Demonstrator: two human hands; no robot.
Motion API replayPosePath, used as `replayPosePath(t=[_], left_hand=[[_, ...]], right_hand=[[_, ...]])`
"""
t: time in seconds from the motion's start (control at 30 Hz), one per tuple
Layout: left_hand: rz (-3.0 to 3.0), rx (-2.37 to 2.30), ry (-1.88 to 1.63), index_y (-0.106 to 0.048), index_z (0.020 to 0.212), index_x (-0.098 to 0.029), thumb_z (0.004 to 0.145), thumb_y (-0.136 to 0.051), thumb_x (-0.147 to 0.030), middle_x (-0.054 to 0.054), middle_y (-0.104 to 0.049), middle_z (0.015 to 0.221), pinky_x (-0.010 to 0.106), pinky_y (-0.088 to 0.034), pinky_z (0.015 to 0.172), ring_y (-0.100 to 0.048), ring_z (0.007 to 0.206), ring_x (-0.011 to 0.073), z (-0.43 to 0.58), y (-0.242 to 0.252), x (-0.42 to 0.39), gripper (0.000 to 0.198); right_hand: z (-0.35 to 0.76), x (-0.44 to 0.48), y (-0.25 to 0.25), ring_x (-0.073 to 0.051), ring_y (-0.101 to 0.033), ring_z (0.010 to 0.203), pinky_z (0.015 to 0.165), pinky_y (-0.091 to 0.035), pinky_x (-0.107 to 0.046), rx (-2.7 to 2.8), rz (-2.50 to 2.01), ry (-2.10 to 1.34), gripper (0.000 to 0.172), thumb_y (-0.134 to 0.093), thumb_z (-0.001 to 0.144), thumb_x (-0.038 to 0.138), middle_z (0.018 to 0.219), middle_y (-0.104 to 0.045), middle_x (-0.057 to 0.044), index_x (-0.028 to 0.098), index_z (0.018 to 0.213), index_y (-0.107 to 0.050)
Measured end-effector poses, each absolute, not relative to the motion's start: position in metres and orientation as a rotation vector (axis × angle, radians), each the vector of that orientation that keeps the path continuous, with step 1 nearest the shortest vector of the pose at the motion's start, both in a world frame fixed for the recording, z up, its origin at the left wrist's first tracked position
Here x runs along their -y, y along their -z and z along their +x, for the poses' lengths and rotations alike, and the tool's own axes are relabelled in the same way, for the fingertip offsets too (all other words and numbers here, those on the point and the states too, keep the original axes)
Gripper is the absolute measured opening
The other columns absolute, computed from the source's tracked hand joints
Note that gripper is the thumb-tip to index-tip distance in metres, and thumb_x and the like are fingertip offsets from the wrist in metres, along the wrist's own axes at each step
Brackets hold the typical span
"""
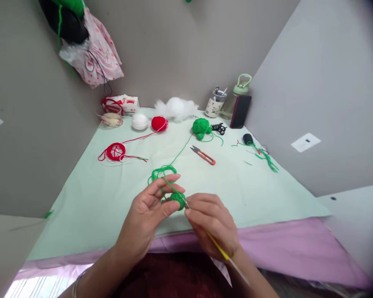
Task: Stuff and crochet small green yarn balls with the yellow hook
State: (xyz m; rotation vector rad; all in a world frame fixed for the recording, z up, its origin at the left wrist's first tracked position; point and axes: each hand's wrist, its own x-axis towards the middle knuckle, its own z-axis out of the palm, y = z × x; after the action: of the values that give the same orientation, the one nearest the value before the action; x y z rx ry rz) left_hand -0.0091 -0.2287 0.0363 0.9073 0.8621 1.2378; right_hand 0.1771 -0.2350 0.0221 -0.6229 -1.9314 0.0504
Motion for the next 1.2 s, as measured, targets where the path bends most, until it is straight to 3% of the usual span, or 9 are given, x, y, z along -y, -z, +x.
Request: replayPosePath(t=[0.13,0.33,0.5,0.6,0.7,0.9,1.03,1.13,1.2], left_hand=[[1.29,-1.053,-1.366,-0.08,0.121,-0.03,0.084,-0.087,-0.019,-0.001,-0.082,0.1,0.027,-0.057,0.103,-0.075,0.099,0.0152,-0.012,-0.028,0.229,0.039],[1.401,-1.113,-1.429,-0.077,0.123,-0.03,0.095,-0.078,-0.023,0.0,-0.081,0.116,0.025,-0.058,0.101,-0.075,0.106,0.0149,-0.003,-0.017,0.239,0.029],[1.3,-1.018,-1.477,-0.075,0.127,-0.033,0.099,-0.072,-0.021,-0.001,-0.081,0.119,0.023,-0.057,0.103,-0.073,0.114,0.0139,0.005,-0.02,0.243,0.031],[1.082,-0.946,-1.447,-0.071,0.133,-0.034,0.095,-0.078,-0.025,-0.001,-0.08,0.114,0.021,-0.06,0.095,-0.075,0.106,0.0128,0.004,-0.02,0.239,0.039],[1.102,-0.958,-1.495,-0.07,0.135,-0.036,0.093,-0.081,-0.022,-0.002,-0.076,0.108,0.02,-0.061,0.093,-0.074,0.102,0.0117,-0.001,-0.017,0.235,0.046],[1.603,-1.067,-1.588,-0.068,0.14,-0.041,0.092,-0.076,-0.008,-0.001,-0.075,0.117,0.027,-0.06,0.101,-0.073,0.108,0.0148,-0.01,-0.008,0.234,0.058],[1.958,-0.985,-1.714,-0.068,0.143,-0.038,0.088,-0.075,0.001,0.002,-0.078,0.117,0.034,-0.063,0.098,-0.075,0.105,0.0199,-0.013,-0.009,0.231,0.068],[1.8,-1.037,-1.652,-0.072,0.137,-0.035,0.09,-0.076,-0.005,0.002,-0.079,0.113,0.033,-0.063,0.098,-0.076,0.104,0.0195,-0.012,-0.012,0.232,0.056],[1.544,-1.097,-1.531,-0.075,0.133,-0.033,0.092,-0.078,-0.014,0.001,-0.078,0.109,0.03,-0.063,0.096,-0.076,0.101,0.0176,-0.01,-0.014,0.235,0.046]], right_hand=[[0.181,0.231,-0.028,-0.019,-0.075,0.093,0.078,-0.066,-0.033,1.888,-0.711,-0.41,0.024,-0.057,0.099,0.006,0.094,-0.076,-0.006,0.021,0.112,-0.07],[0.166,0.235,-0.011,-0.024,-0.074,0.104,0.089,-0.063,-0.039,1.997,-0.672,0.375,0.019,-0.059,0.099,0.006,0.097,-0.08,-0.012,0.014,0.108,-0.073],[0.153,0.238,0.004,-0.023,-0.075,0.108,0.106,-0.052,-0.045,1.846,-0.753,0.473,0.022,-0.066,0.092,0.001,0.099,-0.079,-0.008,0.019,0.099,-0.074],[0.151,0.234,0.002,-0.023,-0.074,0.101,0.097,-0.057,-0.047,1.755,-0.718,0.233,0.024,-0.059,0.098,0.004,0.098,-0.079,-0.008,0.019,0.112,-0.072],[0.155,0.232,-0.007,-0.023,-0.072,0.093,0.087,-0.061,-0.045,1.706,-0.687,-0.25,0.025,-0.054,0.102,0.009,0.096,-0.077,-0.006,0.023,0.117,-0.07],[0.165,0.229,-0.013,-0.021,-0.07,0.092,0.084,-0.059,-0.038,1.439,-0.691,-0.894,0.012,-0.062,0.103,0.023,0.092,-0.072,-0.005,0.023,0.102,-0.074],[0.16,0.221,-0.009,-0.018,-0.068,0.079,0.078,-0.059,-0.034,1.201,-0.606,-1.222,0.012,-0.067,0.1,0.03,0.078,-0.066,-0.001,0.022,0.09,-0.069],[0.154,0.222,-0.009,-0.018,-0.066,0.072,0.073,-0.059,-0.034,1.132,-0.622,-1.325,0.014,-0.064,0.099,0.03,0.074,-0.062,0.001,0.023,0.087,-0.063],[0.153,0.226,-0.009,-0.018,-0.066,0.076,0.073,-0.058,-0.034,1.218,-0.687,-1.128,0.012,-0.062,0.101,0.028,0.077,-0.064,-0.001,0.023,0.09,-0.065]])
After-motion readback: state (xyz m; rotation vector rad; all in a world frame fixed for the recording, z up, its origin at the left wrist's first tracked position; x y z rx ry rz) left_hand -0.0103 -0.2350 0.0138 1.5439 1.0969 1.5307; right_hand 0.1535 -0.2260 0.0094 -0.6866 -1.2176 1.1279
